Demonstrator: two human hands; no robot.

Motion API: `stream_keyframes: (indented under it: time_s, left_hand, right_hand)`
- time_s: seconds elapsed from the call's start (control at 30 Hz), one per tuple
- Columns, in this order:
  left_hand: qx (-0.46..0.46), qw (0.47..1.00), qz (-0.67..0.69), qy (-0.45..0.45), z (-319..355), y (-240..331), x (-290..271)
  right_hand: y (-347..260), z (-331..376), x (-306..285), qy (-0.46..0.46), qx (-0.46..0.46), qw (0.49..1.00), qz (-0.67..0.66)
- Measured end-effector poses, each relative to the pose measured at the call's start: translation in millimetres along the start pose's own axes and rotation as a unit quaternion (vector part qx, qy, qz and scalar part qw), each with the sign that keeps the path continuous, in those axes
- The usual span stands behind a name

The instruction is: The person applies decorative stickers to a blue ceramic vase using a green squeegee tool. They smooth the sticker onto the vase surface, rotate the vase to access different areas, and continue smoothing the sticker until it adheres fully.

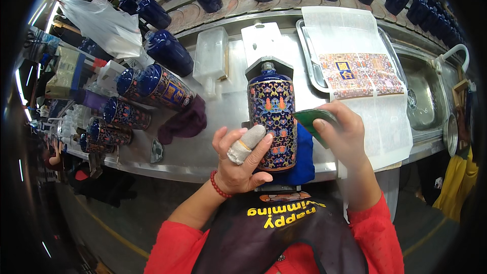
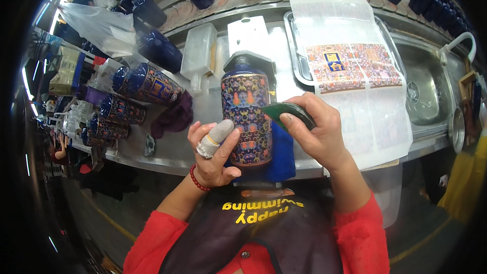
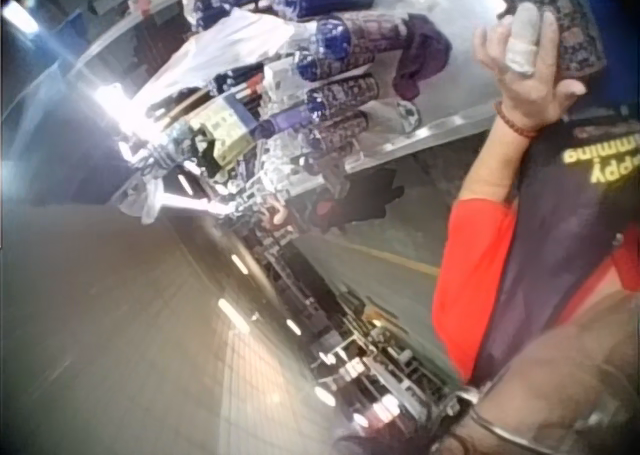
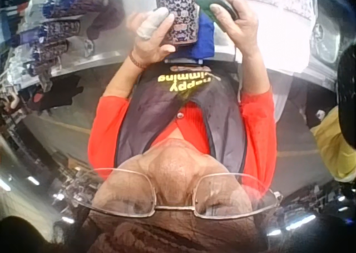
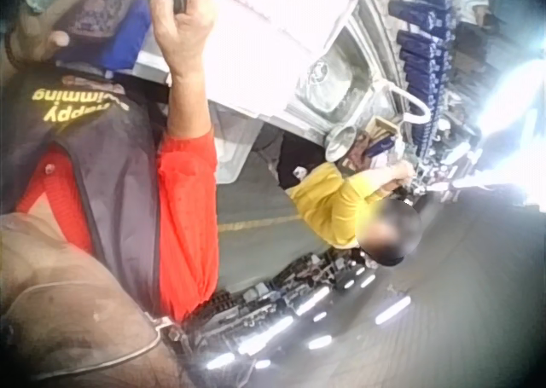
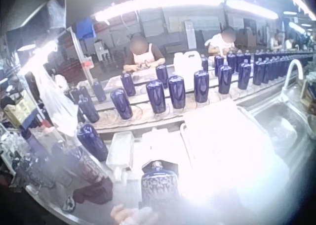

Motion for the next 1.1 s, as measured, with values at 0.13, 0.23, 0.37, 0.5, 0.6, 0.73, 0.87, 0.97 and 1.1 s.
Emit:
stream_keyframes:
  time_s: [0.13,0.23,0.37,0.5,0.6,0.73,0.87,0.97,1.1]
  left_hand:
    - [0.004,1.0,-0.03,-0.003,12.7,10.9,3.1]
    - [0.023,0.999,-0.048,-0.011,16.7,18.5,4.7]
    - [0.037,0.998,-0.044,-0.001,17.6,25.5,2.4]
    - [0.054,0.998,-0.036,-0.002,21.5,33.0,3.4]
    - [0.088,0.996,-0.014,0.008,28.4,43.7,0.0]
    - [0.088,0.994,0.025,0.06,39.5,42.8,-23.0]
    - [-0.022,0.997,0.054,0.058,45.6,17.2,-28.5]
    - [-0.032,0.998,0.023,0.039,46.9,15.9,-19.4]
    - [-0.006,1.0,-0.016,0.013,48.4,23.4,-10.8]
  right_hand:
    - [-0.4,-1.5,2.8,0.012,-0.009,1.0,-0.017]
    - [-1.7,-0.7,3.9,0.009,-0.019,1.0,-0.018]
    - [0.4,1.0,4.7,0.002,-0.012,1.0,0.0]
    - [-18.7,-5.0,11.7,-0.003,-0.091,0.996,0.014]
    - [-55.7,-2.6,21.2,-0.002,-0.232,0.966,0.11]
    - [-104.5,35.7,49.9,-0.129,-0.421,0.885,0.152]
    - [-90.5,24.3,46.0,-0.161,-0.311,0.935,0.061]
    - [-76.3,21.5,34.0,-0.098,-0.32,0.936,0.108]
    - [-51.1,38.6,25.3,-0.138,-0.227,0.963,0.045]
Point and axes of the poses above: each hand's wrist, its own z-axis away from the middle knuckle, its own x-axis out of the palm, y = z × x, the point moved 10 cm from there along -z, towards the middle knuckle, and after that the axes turned 6 degrees about y, right-handed, at the moved point
